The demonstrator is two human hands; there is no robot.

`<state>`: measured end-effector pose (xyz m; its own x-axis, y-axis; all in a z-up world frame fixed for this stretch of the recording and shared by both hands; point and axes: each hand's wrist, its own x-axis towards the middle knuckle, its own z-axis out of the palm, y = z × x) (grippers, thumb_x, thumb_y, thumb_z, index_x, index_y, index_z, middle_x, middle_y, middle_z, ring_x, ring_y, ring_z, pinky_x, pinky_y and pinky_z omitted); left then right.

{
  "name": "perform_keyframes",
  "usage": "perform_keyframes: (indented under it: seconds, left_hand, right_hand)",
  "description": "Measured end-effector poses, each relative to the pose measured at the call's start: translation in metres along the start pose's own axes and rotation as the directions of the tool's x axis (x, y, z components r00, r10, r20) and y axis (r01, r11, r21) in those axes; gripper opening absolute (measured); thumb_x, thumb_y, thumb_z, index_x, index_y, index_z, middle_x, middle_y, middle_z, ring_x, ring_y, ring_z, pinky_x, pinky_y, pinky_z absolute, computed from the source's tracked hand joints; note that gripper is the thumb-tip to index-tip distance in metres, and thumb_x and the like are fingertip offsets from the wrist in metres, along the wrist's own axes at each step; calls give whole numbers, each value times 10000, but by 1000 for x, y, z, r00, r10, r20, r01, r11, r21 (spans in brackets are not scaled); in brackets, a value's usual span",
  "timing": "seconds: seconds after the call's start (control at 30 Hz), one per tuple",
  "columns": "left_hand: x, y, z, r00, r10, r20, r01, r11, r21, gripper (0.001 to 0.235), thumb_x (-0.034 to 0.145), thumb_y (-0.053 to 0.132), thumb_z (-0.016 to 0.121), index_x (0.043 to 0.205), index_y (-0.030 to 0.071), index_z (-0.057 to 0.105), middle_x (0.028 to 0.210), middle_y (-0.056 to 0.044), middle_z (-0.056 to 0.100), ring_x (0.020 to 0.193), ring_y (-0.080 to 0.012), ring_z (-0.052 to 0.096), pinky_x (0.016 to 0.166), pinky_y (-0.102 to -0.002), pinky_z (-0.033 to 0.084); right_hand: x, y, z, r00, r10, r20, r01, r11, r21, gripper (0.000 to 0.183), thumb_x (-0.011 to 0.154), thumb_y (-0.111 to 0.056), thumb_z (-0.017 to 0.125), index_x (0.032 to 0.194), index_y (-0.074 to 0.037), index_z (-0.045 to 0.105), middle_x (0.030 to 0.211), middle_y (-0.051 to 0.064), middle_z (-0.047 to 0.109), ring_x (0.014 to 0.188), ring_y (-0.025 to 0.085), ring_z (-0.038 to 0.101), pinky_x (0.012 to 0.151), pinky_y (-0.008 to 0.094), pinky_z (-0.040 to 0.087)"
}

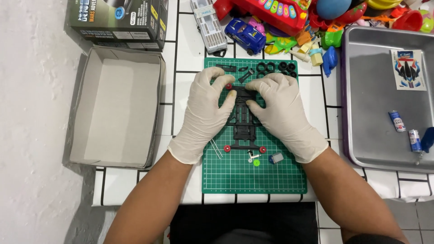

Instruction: The person assembles a toy vehicle chassis on a green cutting mat. They attach red wheels to the black frame, insert a small motor into the center, and connect a blue body part to the assembly. The person handles various small plastic components and fasteners throughout the process.

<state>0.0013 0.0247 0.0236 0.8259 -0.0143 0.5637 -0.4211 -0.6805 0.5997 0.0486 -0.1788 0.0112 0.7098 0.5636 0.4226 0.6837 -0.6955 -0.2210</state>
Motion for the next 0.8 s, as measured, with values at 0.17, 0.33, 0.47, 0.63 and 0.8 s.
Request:
perform_keyframes:
  seconds: [0.17,0.33,0.47,0.63,0.8]
  left_hand:
    - [-2,-12,12,998,60,26,-61,998,34,326,894,53,729,1210,50,648,1121,-146,568,1168,-392,585,1044,-536,458]
    - [-2,-28,20,996,87,-36,-84,994,67,255,932,77,697,1184,67,662,1072,-101,569,1173,-325,567,1099,-508,385]
    - [-3,-37,27,998,50,-44,-47,996,72,217,968,101,665,1184,105,663,1085,-59,576,1194,-288,534,1128,-531,313]
    - [-1,-41,29,998,31,-52,-28,997,71,206,950,95,682,1153,128,685,1074,-31,593,1188,-259,541,1132,-515,300]
    - [-2,-43,28,998,32,-54,-28,997,69,176,961,119,686,1134,150,693,1071,-15,610,1196,-242,545,1138,-493,297]
  right_hand:
    - [0,3,3,1000,-4,0,4,1000,25,393,798,-170,865,1147,-205,688,1099,-53,715,1182,202,606,1018,429,407]
    - [1,1,-1,1000,-6,1,6,999,40,380,802,-177,866,1141,-199,694,1120,-34,713,1187,219,601,1018,445,406]
    - [1,4,0,1000,-1,7,1,998,60,373,810,-200,870,1144,-199,704,1127,-28,713,1190,222,598,1028,445,397]
    - [2,7,0,1000,-3,7,2,998,70,378,805,-203,872,1144,-199,706,1150,-22,706,1211,226,584,1043,451,388]
    - [2,5,-7,1000,-4,9,3,997,74,371,790,-211,877,1120,-200,707,1158,-18,700,1224,233,578,1049,456,392]
